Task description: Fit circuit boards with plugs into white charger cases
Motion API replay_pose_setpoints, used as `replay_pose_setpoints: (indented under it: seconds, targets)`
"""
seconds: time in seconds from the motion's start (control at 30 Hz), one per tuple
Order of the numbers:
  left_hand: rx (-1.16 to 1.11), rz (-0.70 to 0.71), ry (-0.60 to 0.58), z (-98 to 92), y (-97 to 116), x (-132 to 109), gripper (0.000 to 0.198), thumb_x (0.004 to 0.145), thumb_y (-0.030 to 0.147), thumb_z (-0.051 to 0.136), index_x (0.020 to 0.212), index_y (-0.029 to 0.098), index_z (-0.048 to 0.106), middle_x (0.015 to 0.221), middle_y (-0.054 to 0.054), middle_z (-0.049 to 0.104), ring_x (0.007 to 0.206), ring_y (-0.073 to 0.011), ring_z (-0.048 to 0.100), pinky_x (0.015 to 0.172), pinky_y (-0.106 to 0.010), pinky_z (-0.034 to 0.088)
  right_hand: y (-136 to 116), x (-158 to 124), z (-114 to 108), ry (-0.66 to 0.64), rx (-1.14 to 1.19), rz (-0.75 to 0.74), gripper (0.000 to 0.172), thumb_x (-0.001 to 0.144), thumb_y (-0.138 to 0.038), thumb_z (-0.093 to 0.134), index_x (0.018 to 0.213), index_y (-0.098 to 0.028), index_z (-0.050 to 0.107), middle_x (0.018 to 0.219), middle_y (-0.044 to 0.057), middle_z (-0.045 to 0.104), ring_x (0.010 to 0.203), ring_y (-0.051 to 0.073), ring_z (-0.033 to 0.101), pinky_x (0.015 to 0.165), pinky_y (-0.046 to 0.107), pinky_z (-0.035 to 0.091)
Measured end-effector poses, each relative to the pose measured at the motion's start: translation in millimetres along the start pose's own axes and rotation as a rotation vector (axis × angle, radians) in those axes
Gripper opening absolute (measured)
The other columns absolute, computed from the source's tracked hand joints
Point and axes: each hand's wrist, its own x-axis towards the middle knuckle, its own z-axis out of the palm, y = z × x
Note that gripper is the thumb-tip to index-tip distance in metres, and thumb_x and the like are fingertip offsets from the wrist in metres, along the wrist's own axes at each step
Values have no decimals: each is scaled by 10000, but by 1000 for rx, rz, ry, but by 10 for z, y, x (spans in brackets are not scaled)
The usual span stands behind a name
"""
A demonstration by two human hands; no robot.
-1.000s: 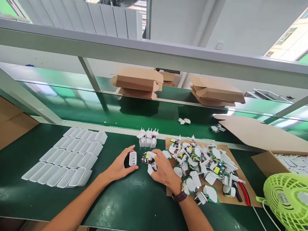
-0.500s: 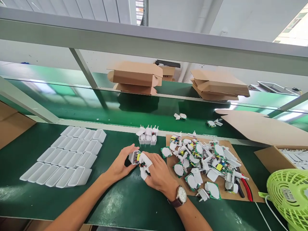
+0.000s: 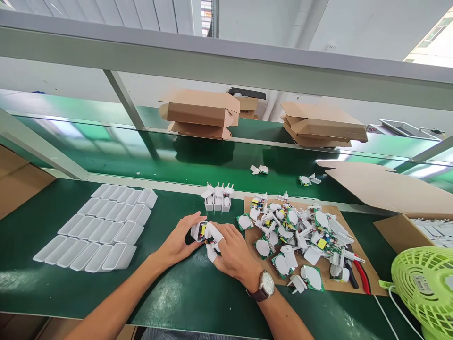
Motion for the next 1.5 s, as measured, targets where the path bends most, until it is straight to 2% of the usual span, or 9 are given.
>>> replay_pose_setpoints:
  seconds: [0.3, 0.6, 0.9, 0.97, 1.13, 1.2, 1.27, 1.4, 1.5]
  targets:
    - [20, -26, -22, 5, 9, 2, 765, 951, 277, 648, 1587, 296, 223, 1410, -124, 624, 1314, -301, 571, 1100, -508, 461, 13, -12, -10, -20, -7, 12, 709, 853, -72, 514, 1529, -178, 325, 1267, 159, 651, 1012, 308, 623, 839, 479, 554]
    - [8, -19, -18, 2, 8, 4, 759, 961, 290, 635, 1591, 302, 211, 1418, -110, 622, 1331, -298, 554, 1097, -505, 467, 65, -48, 31, -31, 5, 34, 843, 835, -70, 530, 1596, -193, 189, 1263, 148, 646, 1029, 312, 619, 864, 498, 557]
    - [-6, -77, -79, 4, 22, 1, 764, 937, 244, 653, 1581, 303, 247, 1432, -116, 612, 1365, -311, 533, 1131, -527, 446, 51, -26, 20, -34, 3, 9, 699, 878, -83, 547, 1540, -174, 345, 1284, 154, 661, 1044, 306, 630, 857, 491, 561]
    - [-67, -77, -89, 20, 29, -3, 763, 934, 226, 644, 1582, 302, 247, 1457, -123, 589, 1376, -307, 528, 1147, -538, 437, 42, -22, 33, -44, 13, 4, 637, 909, -112, 567, 1516, -186, 391, 1292, 151, 666, 1098, 306, 634, 904, 498, 563]
    - [-331, -96, -154, 103, 60, -39, 911, 893, 208, 646, 1617, 299, 102, 1567, -156, 461, 1427, -294, 493, 1173, -515, 433, 59, -55, 36, 3, 163, 64, 469, 1000, -298, 566, 1453, -226, 468, 1292, 142, 663, 1193, 300, 634, 980, 489, 579]
    - [-431, -57, -79, 136, 52, -40, 900, 879, 201, 640, 1611, 265, 121, 1545, -187, 464, 1428, -305, 490, 1180, -521, 418, 114, -78, 63, -1, 248, 113, 402, 1037, -243, 453, 1436, -261, 497, 1292, 120, 658, 1158, 260, 661, 964, 437, 600]
    - [-513, -44, -6, 152, 32, -29, 880, 858, 245, 688, 1588, 233, 198, 1463, -204, 518, 1356, -316, 555, 1141, -518, 456, 181, -86, 131, 20, 277, 129, 409, 1033, -193, 416, 1417, -289, 521, 1283, 105, 659, 1133, 243, 679, 961, 417, 608]
    - [-709, -210, 27, 140, 27, -6, 746, 919, 418, 678, 1544, 258, 303, 1374, -159, 569, 1288, -293, 585, 1103, -504, 474, 245, -62, 306, 38, 294, 46, 454, 989, -187, 512, 1429, -301, 509, 1391, 122, 597, 1250, 286, 636, 1030, 476, 585]
    - [-870, -312, 21, 126, 49, 7, 752, 907, 510, 686, 1534, 283, 339, 1396, -151, 554, 1299, -296, 560, 1108, -509, 453, 254, -58, 383, 49, 314, -45, 486, 964, -135, 503, 1412, -319, 542, 1344, 118, 625, 1194, 274, 673, 966, 436, 626]
